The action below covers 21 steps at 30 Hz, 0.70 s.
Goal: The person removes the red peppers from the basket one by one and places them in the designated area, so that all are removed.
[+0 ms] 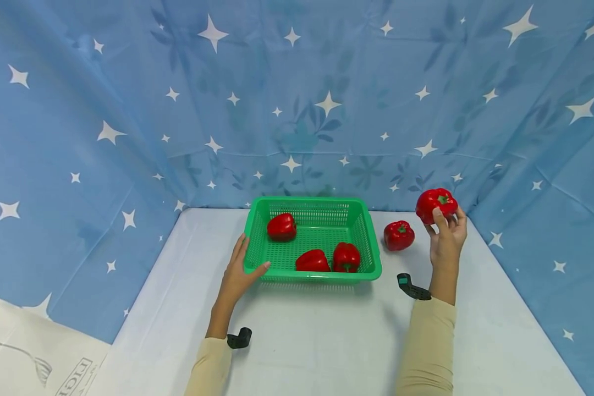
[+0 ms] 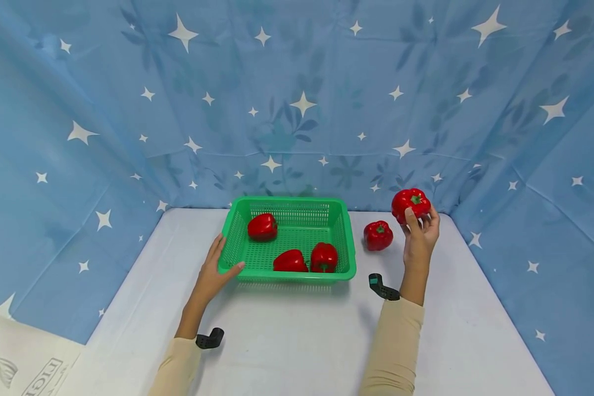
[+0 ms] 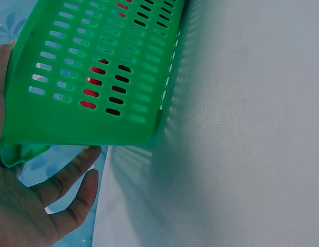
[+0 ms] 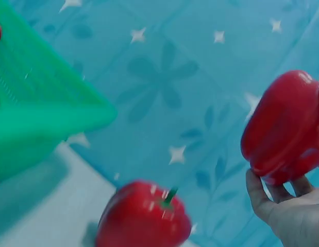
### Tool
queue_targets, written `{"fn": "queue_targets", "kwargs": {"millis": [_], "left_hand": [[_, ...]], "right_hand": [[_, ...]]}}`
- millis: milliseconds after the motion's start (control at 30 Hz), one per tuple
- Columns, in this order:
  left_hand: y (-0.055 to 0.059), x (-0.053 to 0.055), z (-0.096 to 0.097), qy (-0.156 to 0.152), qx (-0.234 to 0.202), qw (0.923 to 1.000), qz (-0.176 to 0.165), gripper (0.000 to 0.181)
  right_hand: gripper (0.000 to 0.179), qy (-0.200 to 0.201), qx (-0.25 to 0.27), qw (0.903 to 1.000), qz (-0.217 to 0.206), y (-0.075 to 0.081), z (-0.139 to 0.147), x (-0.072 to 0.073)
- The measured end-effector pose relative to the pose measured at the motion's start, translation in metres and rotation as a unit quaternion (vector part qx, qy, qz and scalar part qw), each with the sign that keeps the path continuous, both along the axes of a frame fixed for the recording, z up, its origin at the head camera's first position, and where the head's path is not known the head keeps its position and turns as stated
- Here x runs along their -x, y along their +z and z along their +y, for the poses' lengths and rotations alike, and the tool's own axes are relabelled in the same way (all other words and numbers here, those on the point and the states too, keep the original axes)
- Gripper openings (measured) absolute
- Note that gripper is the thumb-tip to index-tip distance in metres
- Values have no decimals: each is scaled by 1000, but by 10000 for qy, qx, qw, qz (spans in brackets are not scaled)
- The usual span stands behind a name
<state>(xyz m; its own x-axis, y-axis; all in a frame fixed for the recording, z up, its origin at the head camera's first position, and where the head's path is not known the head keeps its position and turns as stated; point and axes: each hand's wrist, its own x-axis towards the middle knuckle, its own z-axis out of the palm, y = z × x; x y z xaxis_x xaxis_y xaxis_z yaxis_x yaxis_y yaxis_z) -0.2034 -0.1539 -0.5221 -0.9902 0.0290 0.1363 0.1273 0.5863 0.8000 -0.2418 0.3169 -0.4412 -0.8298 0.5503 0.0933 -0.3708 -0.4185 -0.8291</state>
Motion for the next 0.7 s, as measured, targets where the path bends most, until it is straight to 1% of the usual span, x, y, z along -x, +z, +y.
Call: {"fn": "queue_targets", "kwargs": {"millis": [100, 200, 300, 500, 700], "left_hand": [[1, 0, 0, 4, -9, 10000, -2, 94], [1, -1, 0, 4, -30, 10000, -20, 94], [2, -1, 1, 0, -42, 10000, -36, 94], [2, -1, 1, -3, -12, 10000, 0, 95], [2, 0, 0, -7, -14, 10000, -20, 95]], "right_hand": [[68, -210, 220, 9988, -388, -11, 7, 1], [72, -373, 397, 9956, -763, -21, 13, 1], [75, -458, 434, 9919, -1099, -31, 19, 1], [79, -454, 418, 9827, -1743, -47, 27, 2], [87, -398, 200, 9690, -2431, -65, 32, 3]]}}
